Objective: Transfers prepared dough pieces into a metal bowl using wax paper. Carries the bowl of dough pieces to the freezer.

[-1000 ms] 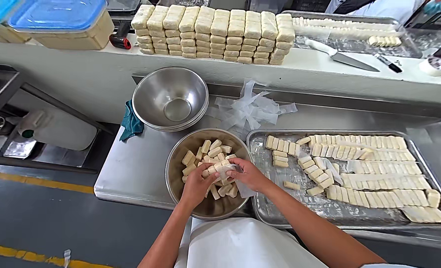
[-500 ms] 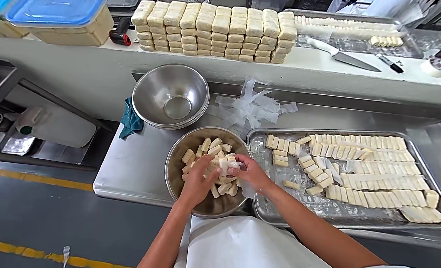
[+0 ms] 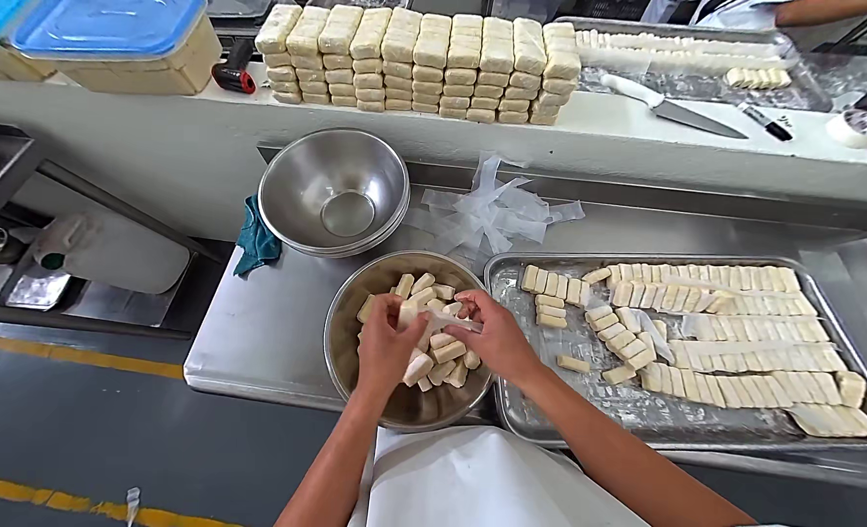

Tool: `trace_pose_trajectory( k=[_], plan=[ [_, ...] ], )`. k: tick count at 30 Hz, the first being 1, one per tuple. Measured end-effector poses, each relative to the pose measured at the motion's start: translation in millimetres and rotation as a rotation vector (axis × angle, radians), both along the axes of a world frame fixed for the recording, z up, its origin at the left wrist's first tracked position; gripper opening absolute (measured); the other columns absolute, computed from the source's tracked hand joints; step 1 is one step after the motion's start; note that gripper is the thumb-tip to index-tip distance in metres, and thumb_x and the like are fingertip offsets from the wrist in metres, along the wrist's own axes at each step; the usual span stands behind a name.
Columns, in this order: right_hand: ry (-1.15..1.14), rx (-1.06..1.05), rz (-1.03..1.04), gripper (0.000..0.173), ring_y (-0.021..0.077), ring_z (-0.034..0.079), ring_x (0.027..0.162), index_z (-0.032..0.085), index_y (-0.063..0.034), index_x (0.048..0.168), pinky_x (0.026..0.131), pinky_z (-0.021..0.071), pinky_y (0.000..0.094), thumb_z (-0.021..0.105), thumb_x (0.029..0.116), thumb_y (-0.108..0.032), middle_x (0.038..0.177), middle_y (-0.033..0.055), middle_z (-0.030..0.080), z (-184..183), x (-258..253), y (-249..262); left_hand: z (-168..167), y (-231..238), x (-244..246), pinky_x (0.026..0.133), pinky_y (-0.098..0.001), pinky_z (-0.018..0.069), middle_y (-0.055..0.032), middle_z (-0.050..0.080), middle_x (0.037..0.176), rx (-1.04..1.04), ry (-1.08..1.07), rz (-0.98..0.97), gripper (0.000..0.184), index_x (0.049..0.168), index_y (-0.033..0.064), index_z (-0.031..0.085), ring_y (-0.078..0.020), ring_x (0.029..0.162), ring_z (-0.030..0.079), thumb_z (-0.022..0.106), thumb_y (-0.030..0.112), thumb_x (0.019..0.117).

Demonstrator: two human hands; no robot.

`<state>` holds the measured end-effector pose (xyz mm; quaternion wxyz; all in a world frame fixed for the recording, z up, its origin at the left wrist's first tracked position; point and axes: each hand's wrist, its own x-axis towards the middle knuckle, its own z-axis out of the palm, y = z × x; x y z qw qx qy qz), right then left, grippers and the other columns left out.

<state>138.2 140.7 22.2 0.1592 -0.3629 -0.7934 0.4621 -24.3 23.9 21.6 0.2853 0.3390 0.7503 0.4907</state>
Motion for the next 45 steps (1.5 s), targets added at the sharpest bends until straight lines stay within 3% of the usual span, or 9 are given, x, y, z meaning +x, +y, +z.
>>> trace_pose_trajectory(
  k=[3,8,12,17,19,23,26,31,45],
  plan=[
    [0.107,0.046,-0.016,0.011,0.0127,0.064,0.074,0.071,-0.0031,0.105,0.068,0.0554,0.0310,0.069,0.0951,-0.006,0.090,0.0069,0.070,2.7,7.2,11.8,-6.5,2.9,-20.7,0.074,-0.0391,0.0564,-0.0098,0.064,0.097,-0.060,-0.053,-0.036,0.050,0.134,0.0052,0.053,-0.0195,0.082,0.064,0.076,0.021,0.0925],
    [0.274,0.084,-0.049,0.015,0.0034,0.062,0.074,0.071,-0.0057,0.108,0.065,0.0515,0.0194,0.059,0.0999,-0.007,0.093,0.0011,0.070,36.7,-1.0,18.1,-20.7,-2.1,-41.4,0.086,-0.0620,0.0537,-0.0211,0.061,0.127,-0.353,0.234,-0.090,0.041,0.135,0.0063,0.060,-0.0387,0.103,0.066,0.069,0.019,0.0967],
    [0.199,0.239,0.080,0.038,0.0149,0.066,0.113,0.071,-0.0055,0.120,0.092,0.0578,0.0347,0.050,0.0901,0.005,0.130,0.0075,0.067,41.0,3.2,28.9,-22.0,-20.2,-38.3,0.092,-0.0580,0.0535,-0.0174,0.066,0.123,-0.396,0.210,-0.155,0.043,0.136,0.0055,0.060,-0.0338,0.108,0.066,0.067,0.024,0.0984],
    [-0.381,0.094,0.485,0.045,0.0265,0.067,0.111,0.065,-0.0196,0.136,0.091,0.0557,0.0544,0.067,0.0914,-0.013,0.137,0.0038,0.064,-1.1,-14.4,-10.4,-39.0,-23.0,-40.5,0.114,-0.0553,0.0412,-0.0132,0.044,0.157,-0.400,0.263,-0.286,0.055,0.151,0.0086,0.048,-0.0325,0.143,0.045,0.064,0.017,0.0991],
    [-0.534,0.173,0.672,0.056,0.0356,0.067,0.107,0.052,-0.0208,0.149,0.083,0.0553,0.0588,0.066,0.0947,-0.019,0.150,0.0105,0.052,-31.0,-24.8,-31.9,-44.0,-15.5,-40.3,0.111,-0.0554,0.0440,-0.0155,0.050,0.151,-0.462,0.274,-0.357,0.056,0.152,0.0094,0.047,-0.0335,0.136,0.052,0.064,0.018,0.1000],
    [-0.290,0.351,0.617,0.029,0.0369,0.072,0.090,0.068,-0.0091,0.126,0.072,0.0577,0.0567,0.059,0.1007,-0.019,0.123,0.0176,0.068,-66.5,-16.5,-36.4,-35.2,-10.2,-37.6,0.098,-0.0531,0.0525,-0.0137,0.066,0.127,-0.428,0.237,-0.335,0.040,0.140,0.0098,0.060,-0.0298,0.112,0.066,0.064,0.019,0.1012],
    [-0.193,-0.106,0.296,0.037,0.0246,0.070,0.101,0.067,-0.0048,0.129,0.091,0.0564,0.0479,0.062,0.1026,-0.030,0.118,0.0122,0.071,-30.5,-11.0,-18.8,-28.7,-20.6,-36.9,0.090,-0.0434,0.0575,-0.0116,0.070,0.117,-0.239,0.030,-0.186,0.037,0.136,0.0060,0.061,-0.0222,0.100,0.069,0.065,0.017,0.1009],
    [0.091,-0.723,0.020,0.022,0.0041,0.046,0.053,0.064,-0.0030,0.115,0.050,0.0410,0.0188,0.067,0.0996,-0.018,0.078,0.0024,0.060,-10.5,-8.7,-8.9,-16.8,-25.8,-21.4,0.105,-0.0456,0.0501,-0.0115,0.062,0.139,-0.040,-0.117,-0.169,0.043,0.141,0.0042,0.056,-0.0224,0.127,0.060,0.058,0.025,0.1031],
    [-0.080,-0.123,0.054,0.033,0.0221,0.065,0.099,0.066,-0.0039,0.117,0.087,0.0562,0.0428,0.076,0.0933,-0.024,0.112,0.0120,0.064,-18.4,-5.7,-23.4,-11.5,-21.6,13.5,0.078,-0.0374,0.0609,-0.0032,0.074,0.095,-0.076,0.033,-0.099,0.034,0.125,0.0104,0.069,-0.0136,0.082,0.071,0.076,0.022,0.0933]
  ],
)
